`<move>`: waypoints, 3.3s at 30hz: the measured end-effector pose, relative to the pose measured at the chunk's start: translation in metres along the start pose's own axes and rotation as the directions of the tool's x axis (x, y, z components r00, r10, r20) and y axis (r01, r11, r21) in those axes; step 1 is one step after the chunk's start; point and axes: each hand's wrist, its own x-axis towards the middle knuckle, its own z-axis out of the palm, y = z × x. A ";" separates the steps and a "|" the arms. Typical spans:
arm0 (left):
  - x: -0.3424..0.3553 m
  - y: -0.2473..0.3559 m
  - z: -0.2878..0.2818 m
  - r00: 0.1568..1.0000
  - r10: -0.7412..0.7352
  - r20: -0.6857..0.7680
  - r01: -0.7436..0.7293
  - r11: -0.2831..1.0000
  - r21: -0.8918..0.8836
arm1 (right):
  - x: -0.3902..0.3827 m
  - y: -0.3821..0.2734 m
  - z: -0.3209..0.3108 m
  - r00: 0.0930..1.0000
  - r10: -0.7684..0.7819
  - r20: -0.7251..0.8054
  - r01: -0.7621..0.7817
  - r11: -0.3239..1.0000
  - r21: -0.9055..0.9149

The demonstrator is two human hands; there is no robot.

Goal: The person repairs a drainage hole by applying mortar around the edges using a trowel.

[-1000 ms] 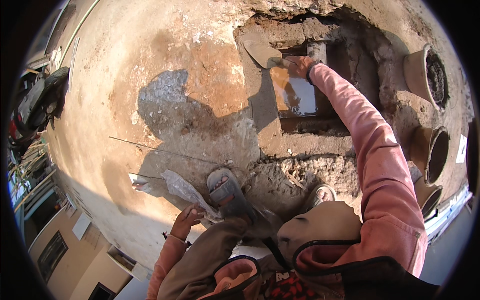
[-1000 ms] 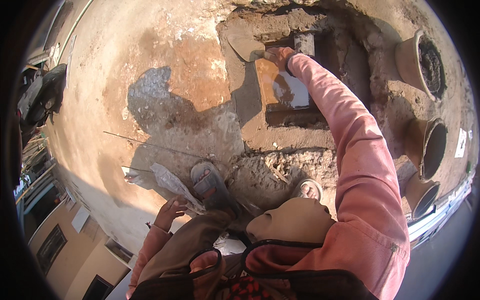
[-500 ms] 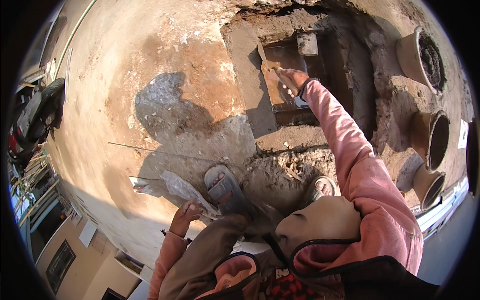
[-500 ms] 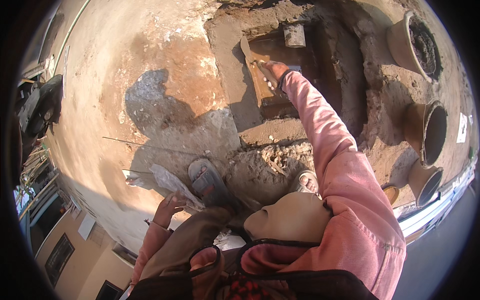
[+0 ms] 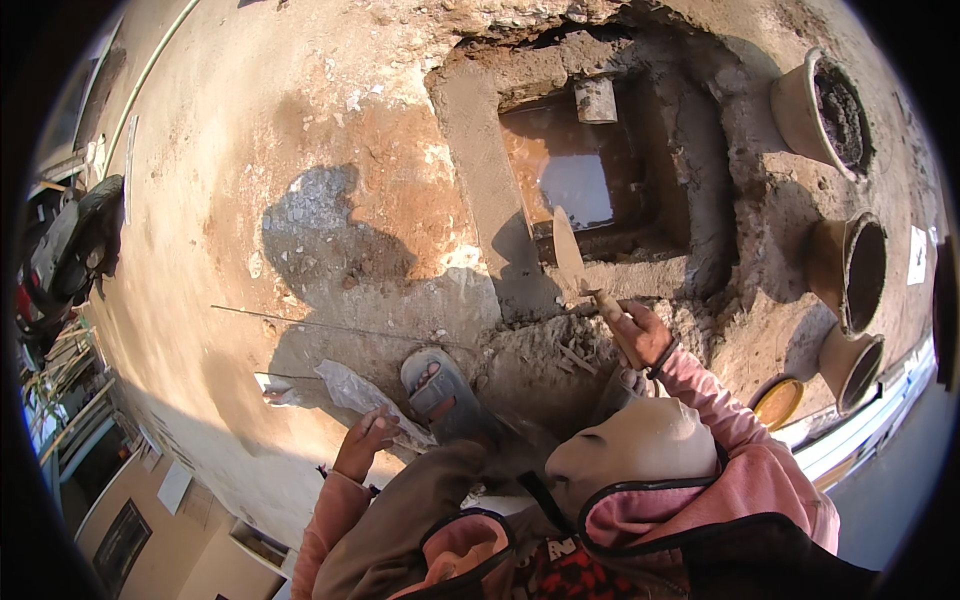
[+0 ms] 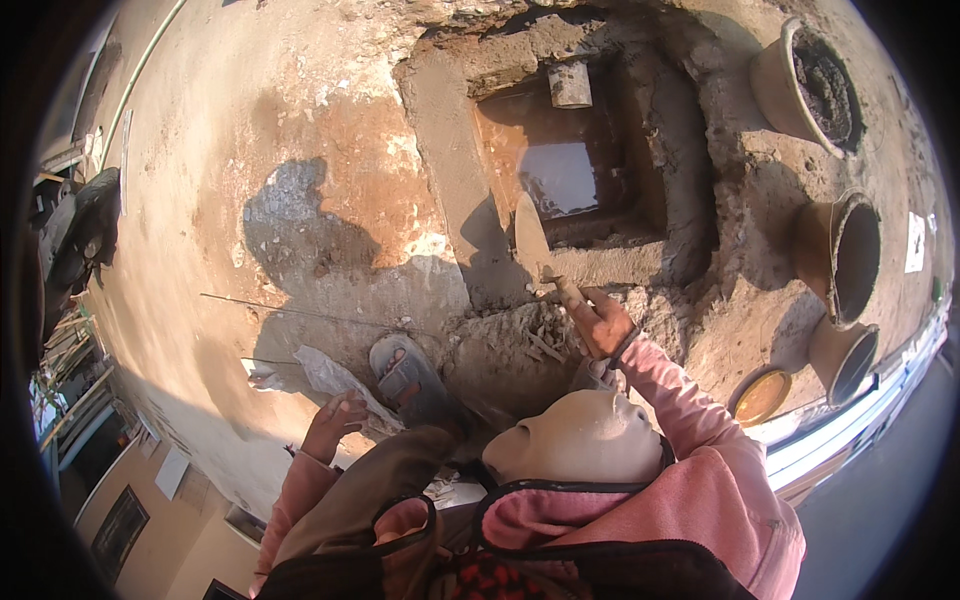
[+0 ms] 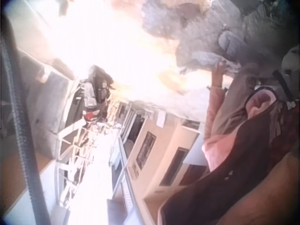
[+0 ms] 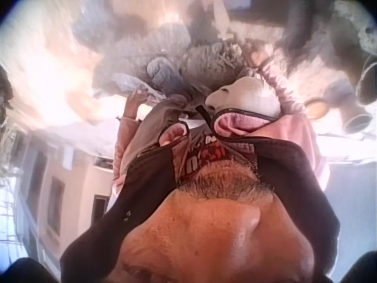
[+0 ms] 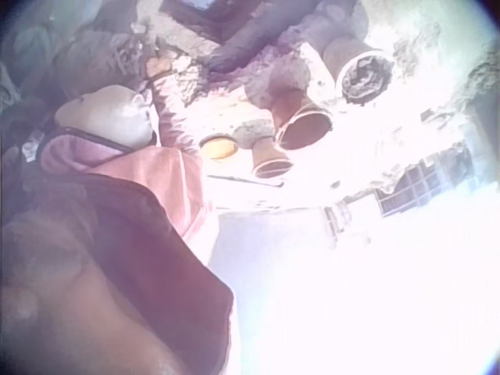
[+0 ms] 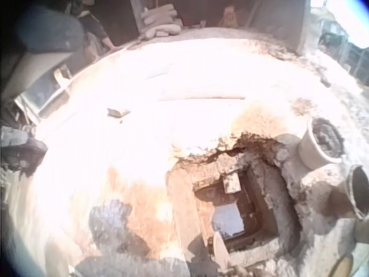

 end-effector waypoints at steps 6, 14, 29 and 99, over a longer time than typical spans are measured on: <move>0.008 0.015 0.007 1.000 -0.008 0.026 0.006 0.998 0.059 | -0.082 -0.070 -0.131 0.601 -0.685 -0.413 0.290 0.668 -0.685; 0.018 0.029 0.016 0.997 0.043 0.062 -0.050 0.992 0.114 | -0.132 -0.153 -0.381 0.355 -0.785 -0.507 -0.598 0.226 -0.769; 0.000 0.015 0.012 0.994 0.104 0.035 -0.105 0.994 0.033 | -0.017 -0.183 -0.436 0.594 -0.536 -0.600 -0.589 0.218 -0.778; 0.002 0.018 0.026 1.000 0.002 -0.002 -0.001 0.991 0.132 | 0.149 -0.058 -0.178 0.850 -0.333 -0.409 0.389 0.919 0.059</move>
